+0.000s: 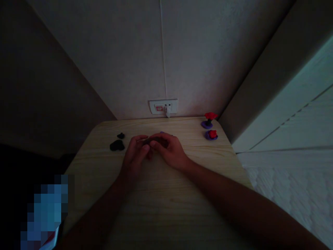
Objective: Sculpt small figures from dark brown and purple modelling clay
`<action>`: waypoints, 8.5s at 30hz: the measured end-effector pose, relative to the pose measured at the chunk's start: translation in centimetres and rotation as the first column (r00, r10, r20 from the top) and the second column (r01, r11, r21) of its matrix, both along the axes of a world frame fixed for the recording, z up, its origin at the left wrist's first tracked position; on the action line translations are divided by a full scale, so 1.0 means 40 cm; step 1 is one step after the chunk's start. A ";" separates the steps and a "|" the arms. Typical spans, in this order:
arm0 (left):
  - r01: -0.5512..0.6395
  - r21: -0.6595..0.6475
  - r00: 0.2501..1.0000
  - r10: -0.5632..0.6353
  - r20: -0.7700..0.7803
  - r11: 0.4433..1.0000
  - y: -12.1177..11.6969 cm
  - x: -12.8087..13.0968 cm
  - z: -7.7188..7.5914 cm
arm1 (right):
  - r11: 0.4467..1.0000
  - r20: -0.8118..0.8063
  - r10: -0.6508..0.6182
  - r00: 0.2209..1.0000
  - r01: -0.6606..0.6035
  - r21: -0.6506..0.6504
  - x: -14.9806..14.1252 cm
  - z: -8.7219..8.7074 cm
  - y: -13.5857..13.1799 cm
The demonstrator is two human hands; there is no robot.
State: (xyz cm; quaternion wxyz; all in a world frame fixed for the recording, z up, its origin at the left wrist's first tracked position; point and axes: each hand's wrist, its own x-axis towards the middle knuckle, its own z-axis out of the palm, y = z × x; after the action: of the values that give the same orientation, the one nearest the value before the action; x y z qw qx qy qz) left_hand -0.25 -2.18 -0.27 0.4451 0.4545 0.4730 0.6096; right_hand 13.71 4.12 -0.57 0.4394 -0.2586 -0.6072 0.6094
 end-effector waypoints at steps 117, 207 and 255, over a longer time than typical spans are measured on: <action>-0.237 0.125 0.971 0.231 0.060 0.963 -0.014 -0.013 0.019 | 0.704 0.587 -0.466 0.663 -0.125 0.700 -0.019 0.002 0.011; 0.132 -0.107 0.941 -0.091 0.326 0.985 0.007 -0.005 -0.007 | 0.953 -0.086 -0.131 0.988 0.101 -0.287 0.010 0.005 0.027; 0.318 0.021 0.847 -0.275 -0.455 0.948 -0.051 0.013 0.040 | 0.909 0.174 -0.283 0.943 0.206 0.362 0.055 0.011 -0.024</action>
State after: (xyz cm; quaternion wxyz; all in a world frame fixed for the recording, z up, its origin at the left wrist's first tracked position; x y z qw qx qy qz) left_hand 0.28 -4.21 1.35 0.3912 0.6703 0.4569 0.4347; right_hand 15.92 3.17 -0.13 0.4796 -0.3203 -0.7108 0.4027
